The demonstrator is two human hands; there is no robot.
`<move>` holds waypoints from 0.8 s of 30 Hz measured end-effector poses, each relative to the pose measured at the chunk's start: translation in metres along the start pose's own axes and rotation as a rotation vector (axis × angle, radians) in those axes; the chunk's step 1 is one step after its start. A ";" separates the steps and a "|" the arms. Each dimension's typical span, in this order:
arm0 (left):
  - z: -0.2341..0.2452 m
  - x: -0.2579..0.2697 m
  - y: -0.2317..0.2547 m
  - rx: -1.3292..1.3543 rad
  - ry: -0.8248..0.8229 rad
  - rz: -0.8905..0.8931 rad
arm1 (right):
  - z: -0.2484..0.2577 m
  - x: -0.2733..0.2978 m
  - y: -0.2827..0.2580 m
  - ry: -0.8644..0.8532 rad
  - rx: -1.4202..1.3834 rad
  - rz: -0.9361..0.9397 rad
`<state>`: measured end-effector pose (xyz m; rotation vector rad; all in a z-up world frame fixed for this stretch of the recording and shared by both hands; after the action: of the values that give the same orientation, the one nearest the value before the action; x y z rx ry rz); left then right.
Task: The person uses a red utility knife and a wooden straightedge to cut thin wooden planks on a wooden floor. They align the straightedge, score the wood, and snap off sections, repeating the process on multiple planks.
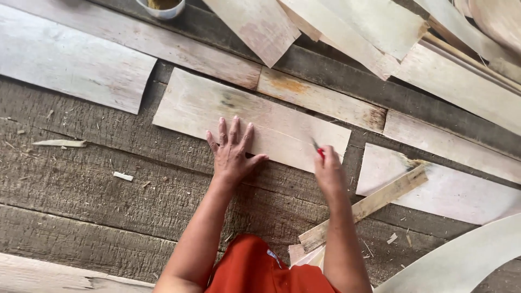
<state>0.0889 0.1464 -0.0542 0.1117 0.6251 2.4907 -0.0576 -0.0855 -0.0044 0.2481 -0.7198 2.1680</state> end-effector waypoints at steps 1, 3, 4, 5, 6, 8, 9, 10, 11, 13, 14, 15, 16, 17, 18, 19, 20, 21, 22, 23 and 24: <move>-0.001 -0.001 -0.002 0.006 0.001 0.009 | -0.013 -0.008 -0.006 -0.004 0.009 0.003; 0.001 -0.005 -0.006 0.001 0.021 0.008 | -0.041 -0.025 -0.026 -0.013 0.164 0.090; 0.002 -0.005 -0.007 0.001 0.026 0.016 | -0.043 -0.027 -0.041 -0.015 0.168 0.099; 0.003 -0.006 -0.007 0.012 0.030 0.007 | -0.045 -0.028 -0.058 -0.011 0.190 0.120; 0.004 -0.007 -0.007 0.023 0.034 -0.002 | -0.047 -0.030 -0.074 -0.007 0.212 0.143; 0.008 -0.012 -0.015 0.030 0.058 0.006 | -0.052 -0.033 -0.096 0.003 0.236 0.177; 0.010 -0.014 -0.018 0.039 0.077 0.007 | -0.054 -0.034 -0.106 0.014 0.259 0.202; 0.014 -0.019 -0.022 0.038 0.079 0.015 | -0.060 -0.038 -0.109 0.010 0.261 0.208; 0.019 -0.024 -0.028 0.026 0.080 0.038 | -0.065 -0.042 -0.114 0.023 0.292 0.223; 0.024 -0.035 -0.037 0.012 0.086 0.068 | -0.071 -0.045 -0.124 0.034 0.323 0.246; 0.027 -0.041 -0.040 0.013 0.106 0.072 | -0.071 -0.045 -0.131 0.048 0.337 0.262; 0.029 -0.045 -0.043 0.015 0.123 0.078 | -0.071 -0.044 -0.137 0.060 0.351 0.276; 0.029 -0.050 -0.047 0.012 0.124 0.086 | -0.074 -0.047 -0.137 0.055 0.352 0.283; 0.028 -0.054 -0.049 0.013 0.133 0.093 | -0.077 -0.049 -0.138 0.056 0.359 0.304; 0.027 -0.059 -0.052 0.014 0.143 0.101 | -0.080 -0.051 -0.139 0.057 0.365 0.325; 0.026 -0.058 -0.055 0.012 0.142 0.112 | -0.081 -0.051 -0.141 0.049 0.368 0.332; 0.025 -0.057 -0.058 -0.004 0.139 0.128 | -0.081 -0.050 -0.142 0.051 0.376 0.329; 0.024 -0.057 -0.060 -0.020 0.136 0.141 | -0.081 -0.050 -0.143 0.056 0.382 0.323; 0.024 -0.057 -0.062 -0.022 0.134 0.147 | -0.084 -0.052 -0.142 0.050 0.382 0.327; 0.026 -0.057 -0.062 -0.030 0.147 0.148 | -0.086 -0.055 -0.138 0.046 0.382 0.304; 0.028 -0.057 -0.061 -0.037 0.160 0.149 | -0.087 -0.057 -0.134 0.042 0.382 0.281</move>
<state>0.1730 0.1716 -0.0544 -0.0578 0.6563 2.6730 0.0875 -0.0055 -0.0434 0.3120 -0.3240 2.5647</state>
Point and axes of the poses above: each hand's wrist, its own x-axis away from the middle knuckle, its own z-axis out of the back of the hand, y = z × x, the point moved 9 cm from there along -x, towards the middle knuckle, and after that the axes turned 3 degrees about -z, right-handed, at the moved point
